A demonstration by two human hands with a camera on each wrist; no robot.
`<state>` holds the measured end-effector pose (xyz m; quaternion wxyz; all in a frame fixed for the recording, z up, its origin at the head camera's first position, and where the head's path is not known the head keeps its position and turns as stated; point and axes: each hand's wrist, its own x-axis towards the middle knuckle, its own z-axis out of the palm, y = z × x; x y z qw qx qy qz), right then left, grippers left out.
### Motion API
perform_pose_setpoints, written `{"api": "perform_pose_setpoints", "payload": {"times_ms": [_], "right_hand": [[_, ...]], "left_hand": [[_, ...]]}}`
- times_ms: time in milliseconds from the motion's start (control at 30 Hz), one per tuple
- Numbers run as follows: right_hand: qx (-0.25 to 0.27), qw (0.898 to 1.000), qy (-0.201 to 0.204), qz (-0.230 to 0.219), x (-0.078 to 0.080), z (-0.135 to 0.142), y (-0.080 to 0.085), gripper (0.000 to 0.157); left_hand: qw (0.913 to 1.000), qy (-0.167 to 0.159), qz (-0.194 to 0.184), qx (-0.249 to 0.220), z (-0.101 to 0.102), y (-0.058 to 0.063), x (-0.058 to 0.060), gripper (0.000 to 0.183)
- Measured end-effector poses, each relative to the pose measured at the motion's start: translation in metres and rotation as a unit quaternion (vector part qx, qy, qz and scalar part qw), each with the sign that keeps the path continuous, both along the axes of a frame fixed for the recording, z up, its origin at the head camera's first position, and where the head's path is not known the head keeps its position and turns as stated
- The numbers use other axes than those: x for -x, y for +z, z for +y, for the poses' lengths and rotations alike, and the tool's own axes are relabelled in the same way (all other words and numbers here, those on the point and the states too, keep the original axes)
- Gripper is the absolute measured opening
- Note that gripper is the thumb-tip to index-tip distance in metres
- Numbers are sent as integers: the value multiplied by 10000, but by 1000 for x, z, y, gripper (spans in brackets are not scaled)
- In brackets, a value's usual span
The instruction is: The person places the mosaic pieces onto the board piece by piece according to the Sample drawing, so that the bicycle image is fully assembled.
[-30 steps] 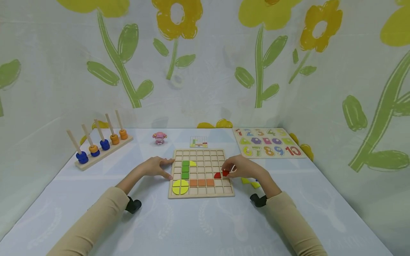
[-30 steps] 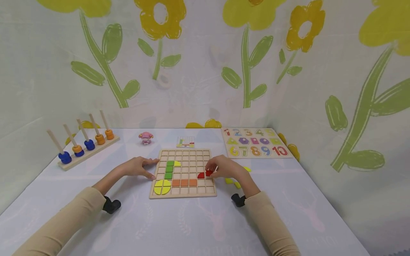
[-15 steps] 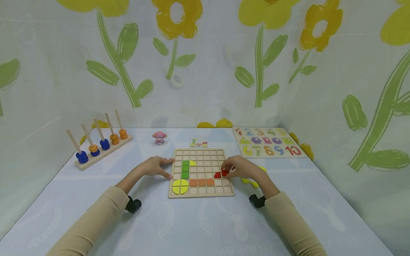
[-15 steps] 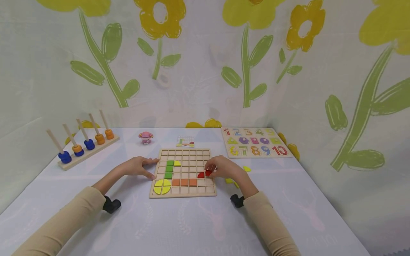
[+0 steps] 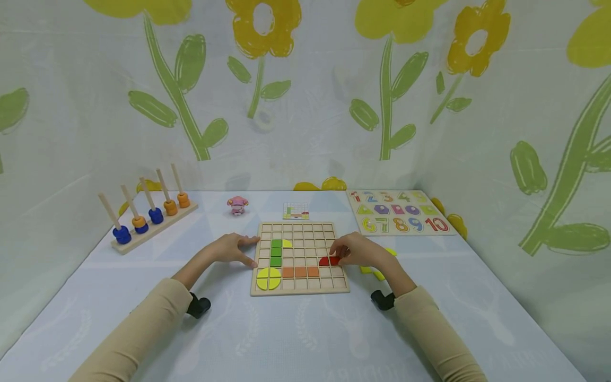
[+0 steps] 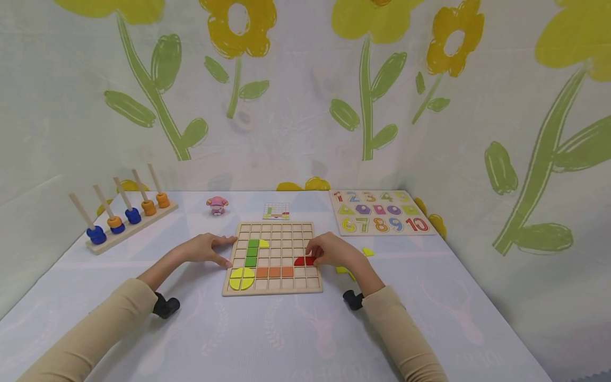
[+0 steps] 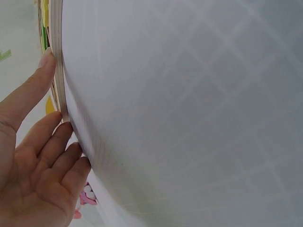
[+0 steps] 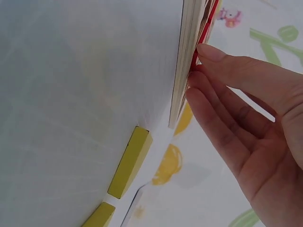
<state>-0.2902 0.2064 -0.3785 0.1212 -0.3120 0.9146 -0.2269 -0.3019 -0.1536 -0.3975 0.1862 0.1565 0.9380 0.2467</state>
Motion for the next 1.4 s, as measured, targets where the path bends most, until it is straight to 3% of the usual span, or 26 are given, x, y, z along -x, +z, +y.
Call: {"api": "perform_pose_setpoints", "payload": {"times_ms": [267, 433, 700, 967, 1400], "right_hand": [[-24, 9999, 29, -97, -1, 2, 3, 22], [-90, 9998, 135, 65, -2, 8, 9, 22], [-127, 9995, -118, 258, -7, 23, 17, 20], [-378, 9975, -576, 130, -15, 40, 12, 12], [-458, 9971, -590, 146, -22, 53, 0, 15]], "left_hand": [[10000, -31, 14, -59, -1, 0, 0, 83], [10000, 38, -14, -83, -1, -1, 0, 83], [10000, 76, -18, -51, -1, -1, 1, 83], [9999, 100, -53, -36, -2, -2, 2, 83], [9999, 98, -97, -57, 0, 0, 1, 83]]}}
